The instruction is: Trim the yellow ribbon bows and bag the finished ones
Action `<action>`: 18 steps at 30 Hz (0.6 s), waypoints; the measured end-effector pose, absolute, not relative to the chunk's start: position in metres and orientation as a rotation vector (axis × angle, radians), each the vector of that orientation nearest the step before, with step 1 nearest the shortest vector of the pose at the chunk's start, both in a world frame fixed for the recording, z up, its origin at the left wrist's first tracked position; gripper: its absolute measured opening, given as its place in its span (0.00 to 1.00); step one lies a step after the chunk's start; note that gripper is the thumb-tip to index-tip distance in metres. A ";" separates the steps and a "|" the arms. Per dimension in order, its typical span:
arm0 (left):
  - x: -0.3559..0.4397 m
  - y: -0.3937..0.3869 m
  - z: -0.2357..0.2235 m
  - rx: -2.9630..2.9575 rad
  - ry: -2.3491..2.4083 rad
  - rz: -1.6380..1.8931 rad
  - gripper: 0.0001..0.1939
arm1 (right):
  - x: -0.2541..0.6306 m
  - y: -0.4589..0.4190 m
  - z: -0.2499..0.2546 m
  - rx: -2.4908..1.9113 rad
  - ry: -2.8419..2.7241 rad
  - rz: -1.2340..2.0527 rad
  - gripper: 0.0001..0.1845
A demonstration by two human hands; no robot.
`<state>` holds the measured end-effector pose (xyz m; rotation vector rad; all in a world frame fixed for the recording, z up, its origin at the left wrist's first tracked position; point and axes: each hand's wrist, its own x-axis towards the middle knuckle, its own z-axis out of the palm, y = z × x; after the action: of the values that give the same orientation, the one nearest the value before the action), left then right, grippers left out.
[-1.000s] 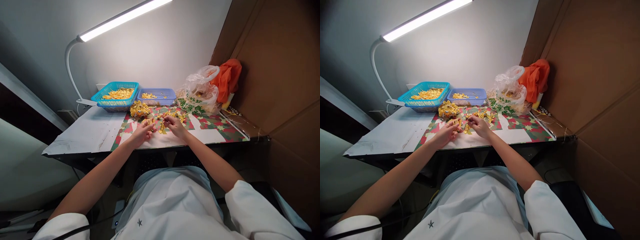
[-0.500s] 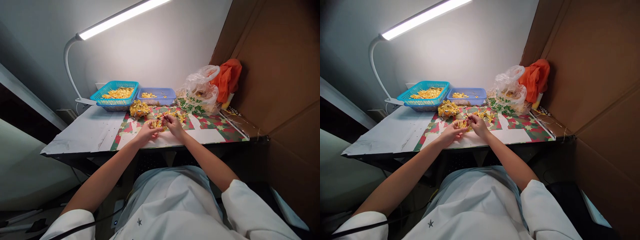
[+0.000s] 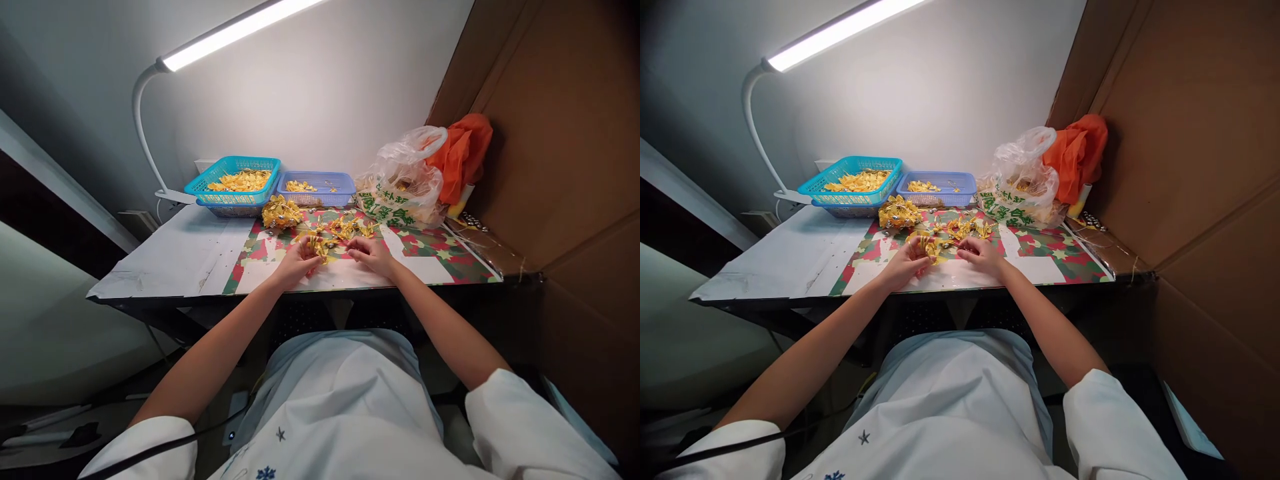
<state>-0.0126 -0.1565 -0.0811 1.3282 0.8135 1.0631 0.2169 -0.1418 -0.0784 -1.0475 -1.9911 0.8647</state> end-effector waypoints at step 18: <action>-0.016 -0.155 -0.090 1.399 0.737 0.988 0.32 | 0.200 -0.152 -0.076 -1.036 -2.394 0.378 0.11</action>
<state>-0.0159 -0.1546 -0.0902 1.3990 0.7374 0.9876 0.2003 -0.1517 -0.0757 -1.0364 -2.3943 0.3780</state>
